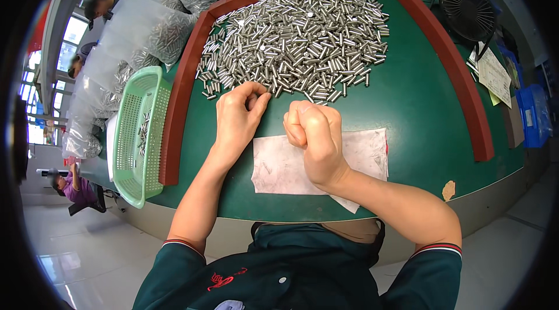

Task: Inspecting and cleaning small metal pins using a pick tool on an industrial workbench.

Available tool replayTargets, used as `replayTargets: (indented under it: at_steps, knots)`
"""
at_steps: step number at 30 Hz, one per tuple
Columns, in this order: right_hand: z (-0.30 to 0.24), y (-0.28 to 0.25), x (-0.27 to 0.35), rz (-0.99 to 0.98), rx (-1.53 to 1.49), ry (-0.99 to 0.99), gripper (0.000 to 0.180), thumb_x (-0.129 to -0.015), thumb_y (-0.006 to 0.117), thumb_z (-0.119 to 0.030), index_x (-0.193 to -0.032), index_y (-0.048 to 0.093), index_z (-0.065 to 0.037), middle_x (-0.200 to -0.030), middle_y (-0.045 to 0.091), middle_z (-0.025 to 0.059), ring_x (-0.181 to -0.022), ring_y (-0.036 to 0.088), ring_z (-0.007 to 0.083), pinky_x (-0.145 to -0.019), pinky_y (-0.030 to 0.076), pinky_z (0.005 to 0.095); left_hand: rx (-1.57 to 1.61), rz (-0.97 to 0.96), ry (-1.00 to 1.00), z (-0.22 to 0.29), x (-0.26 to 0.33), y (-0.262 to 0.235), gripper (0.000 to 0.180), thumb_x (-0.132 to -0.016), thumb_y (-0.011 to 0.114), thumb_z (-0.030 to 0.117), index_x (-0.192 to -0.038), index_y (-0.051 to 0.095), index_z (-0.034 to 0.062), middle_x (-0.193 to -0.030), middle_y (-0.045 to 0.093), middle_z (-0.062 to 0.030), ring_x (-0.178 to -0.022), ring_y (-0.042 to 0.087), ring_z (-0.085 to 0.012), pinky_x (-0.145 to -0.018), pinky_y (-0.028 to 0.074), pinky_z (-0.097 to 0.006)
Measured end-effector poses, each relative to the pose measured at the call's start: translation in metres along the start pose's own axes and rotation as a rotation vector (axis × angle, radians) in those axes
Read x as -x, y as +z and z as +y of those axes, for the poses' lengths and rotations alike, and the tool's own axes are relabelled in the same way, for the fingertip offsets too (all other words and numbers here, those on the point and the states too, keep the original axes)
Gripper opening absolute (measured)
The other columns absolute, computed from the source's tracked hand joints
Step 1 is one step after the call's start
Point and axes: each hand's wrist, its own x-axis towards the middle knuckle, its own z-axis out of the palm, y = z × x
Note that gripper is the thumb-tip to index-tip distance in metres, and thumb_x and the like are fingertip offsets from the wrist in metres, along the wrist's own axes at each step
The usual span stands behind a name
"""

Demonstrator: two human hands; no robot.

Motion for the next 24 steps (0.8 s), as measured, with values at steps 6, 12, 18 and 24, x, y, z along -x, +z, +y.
replayTargets:
  at_steps: [6,12,18,24]
  knots:
    - [-0.001,-0.001,-0.001,0.014,-0.008,0.009,0.03,-0.08,0.031,-0.016,-0.052,0.026,-0.007,-0.048,0.026,-0.0018,-0.047,0.022,0.0074,-0.044,0.019,0.0238,0.438,-0.134,-0.28,0.005,0.002,-0.017,0.006,-0.074,0.059,0.005,-0.073,0.056,0.0005,-0.061,0.053,0.0014,-0.052,0.04,-0.0018,-0.045,0.03,-0.017]
    - [0.0,-0.001,-0.002,0.035,0.002,0.005,0.038,-0.084,0.032,-0.026,-0.05,0.028,-0.009,-0.042,0.024,-0.0016,-0.041,0.018,0.008,-0.042,0.017,0.0257,1.407,-0.442,-0.557,-0.001,0.003,-0.024,0.008,-0.078,0.055,0.002,-0.086,0.055,0.0024,-0.073,0.058,-0.0065,-0.05,0.033,-0.0034,-0.047,0.029,-0.018]
    - [-0.002,-0.002,-0.002,0.018,-0.04,0.034,0.033,-0.083,0.03,-0.017,-0.051,0.026,-0.008,-0.048,0.025,-0.002,-0.046,0.022,0.0073,-0.044,0.02,0.0235,1.454,-0.456,-0.579,-0.004,0.003,-0.02,0.011,-0.081,0.051,0.003,-0.09,0.055,0.0003,-0.079,0.056,-0.0073,-0.051,0.033,-0.004,-0.049,0.03,-0.018]
    - [-0.002,-0.001,-0.002,0.016,-0.05,0.036,0.033,-0.083,0.03,-0.017,-0.052,0.026,-0.008,-0.048,0.025,-0.0021,-0.046,0.022,0.0072,-0.044,0.02,0.0234,1.468,-0.457,-0.61,-0.003,0.003,-0.02,0.012,-0.081,0.05,0.005,-0.09,0.055,-0.0014,-0.079,0.055,-0.0071,-0.05,0.032,-0.0036,-0.048,0.029,-0.017]
